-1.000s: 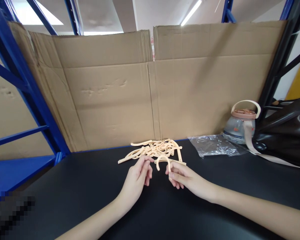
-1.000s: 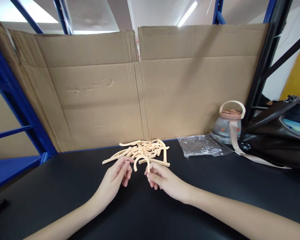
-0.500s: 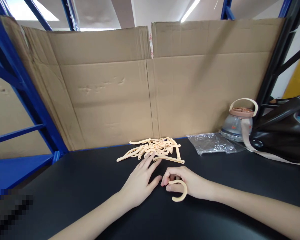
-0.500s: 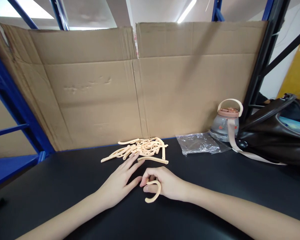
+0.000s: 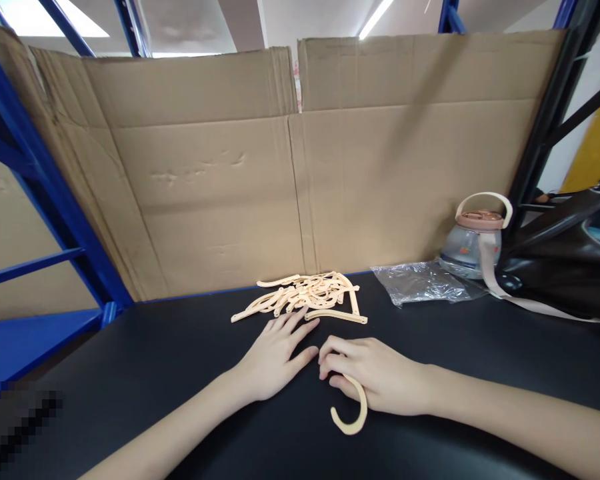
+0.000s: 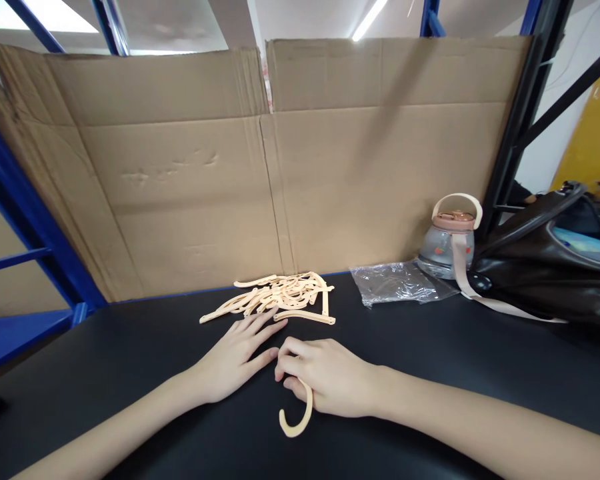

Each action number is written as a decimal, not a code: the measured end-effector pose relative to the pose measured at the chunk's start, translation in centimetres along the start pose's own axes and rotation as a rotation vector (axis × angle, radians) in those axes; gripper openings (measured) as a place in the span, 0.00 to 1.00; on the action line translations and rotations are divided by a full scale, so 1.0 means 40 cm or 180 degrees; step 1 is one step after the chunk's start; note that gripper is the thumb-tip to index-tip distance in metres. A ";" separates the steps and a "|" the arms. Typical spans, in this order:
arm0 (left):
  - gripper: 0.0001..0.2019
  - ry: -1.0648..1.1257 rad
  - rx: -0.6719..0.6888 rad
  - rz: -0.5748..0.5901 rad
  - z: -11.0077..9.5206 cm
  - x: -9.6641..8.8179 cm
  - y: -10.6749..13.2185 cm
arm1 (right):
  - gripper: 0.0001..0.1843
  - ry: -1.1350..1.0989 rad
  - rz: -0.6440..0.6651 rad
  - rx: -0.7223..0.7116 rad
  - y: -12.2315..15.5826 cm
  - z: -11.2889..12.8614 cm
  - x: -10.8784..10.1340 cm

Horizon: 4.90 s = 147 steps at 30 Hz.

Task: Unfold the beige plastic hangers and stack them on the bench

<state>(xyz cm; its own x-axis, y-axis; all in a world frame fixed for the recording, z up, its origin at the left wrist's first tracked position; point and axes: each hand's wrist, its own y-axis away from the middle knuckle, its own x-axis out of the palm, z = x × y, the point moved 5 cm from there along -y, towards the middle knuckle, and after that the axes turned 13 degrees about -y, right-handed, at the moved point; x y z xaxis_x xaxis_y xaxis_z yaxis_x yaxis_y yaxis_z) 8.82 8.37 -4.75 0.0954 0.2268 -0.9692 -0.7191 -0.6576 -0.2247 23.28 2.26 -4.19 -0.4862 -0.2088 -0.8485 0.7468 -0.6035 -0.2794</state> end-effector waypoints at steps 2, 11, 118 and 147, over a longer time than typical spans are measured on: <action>0.23 0.0044 0.0060 -0.0056 0.005 -0.004 -0.001 | 0.10 0.0017 0.0023 0.0006 0.000 0.000 -0.001; 0.13 0.0403 -0.0317 -0.0704 0.017 -0.022 0.007 | 0.10 0.0134 0.0044 -0.0015 0.002 -0.004 0.004; 0.08 -0.1193 0.0730 -0.0803 -0.075 -0.041 0.029 | 0.13 -0.1188 -0.1473 0.0090 0.005 -0.041 -0.044; 0.08 -0.1433 0.0635 -0.1102 -0.074 -0.050 0.028 | 0.12 -0.0522 -0.1815 0.0019 0.019 -0.027 -0.053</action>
<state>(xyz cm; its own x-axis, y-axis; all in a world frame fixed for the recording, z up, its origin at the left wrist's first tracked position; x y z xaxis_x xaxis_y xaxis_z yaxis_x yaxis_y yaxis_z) 9.85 5.05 -3.35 0.0777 0.7143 -0.6955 -0.8177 -0.3534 -0.4543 25.39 3.08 -3.09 -0.8740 0.0338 -0.4847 0.3448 -0.6596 -0.6678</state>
